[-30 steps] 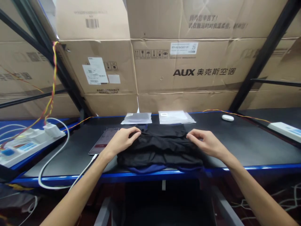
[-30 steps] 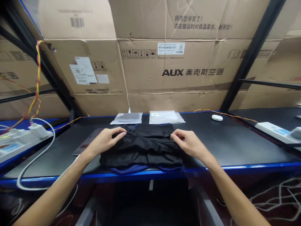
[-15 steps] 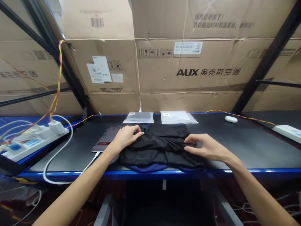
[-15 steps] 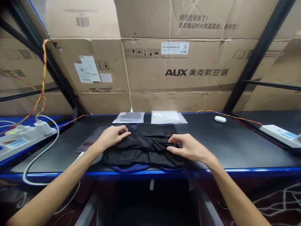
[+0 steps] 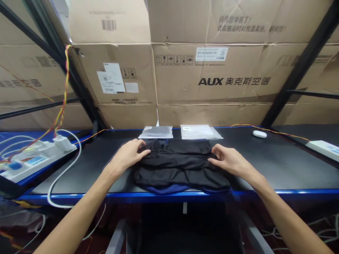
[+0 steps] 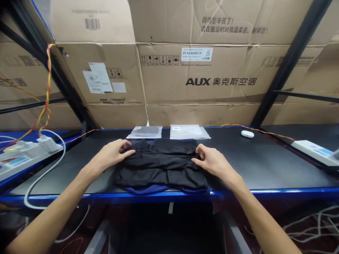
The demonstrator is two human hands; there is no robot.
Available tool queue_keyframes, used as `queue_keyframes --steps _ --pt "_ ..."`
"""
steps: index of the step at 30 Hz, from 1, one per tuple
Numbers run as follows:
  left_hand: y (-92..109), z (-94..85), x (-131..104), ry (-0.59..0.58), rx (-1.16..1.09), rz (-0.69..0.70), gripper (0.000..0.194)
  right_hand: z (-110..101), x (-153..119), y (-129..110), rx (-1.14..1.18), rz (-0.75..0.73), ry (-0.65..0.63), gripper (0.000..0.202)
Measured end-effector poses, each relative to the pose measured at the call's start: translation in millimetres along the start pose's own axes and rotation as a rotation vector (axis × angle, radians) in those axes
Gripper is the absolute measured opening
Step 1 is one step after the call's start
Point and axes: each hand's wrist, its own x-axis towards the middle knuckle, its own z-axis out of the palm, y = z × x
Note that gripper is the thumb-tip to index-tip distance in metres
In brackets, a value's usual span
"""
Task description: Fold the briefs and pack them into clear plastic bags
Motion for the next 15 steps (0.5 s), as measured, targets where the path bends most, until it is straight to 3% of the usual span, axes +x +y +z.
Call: queue_keyframes --steps 3,5,9,15 --pt "-2.5 -7.2 -8.3 -0.067 0.078 -0.180 0.061 -4.7 0.1 -12.5 -0.051 -0.124 0.135 0.027" --pt "-2.7 -9.7 -12.4 -0.133 0.128 -0.263 0.068 -4.9 1.9 -28.5 -0.006 -0.231 0.133 0.027" --pt "-2.8 -10.7 -15.1 -0.184 0.146 -0.240 0.062 5.5 13.1 -69.5 0.097 -0.431 -0.074 0.037" --pt "1.4 -9.2 -12.0 -0.047 0.031 -0.142 0.031 41.9 34.3 -104.0 0.031 -0.536 -0.375 0.062"
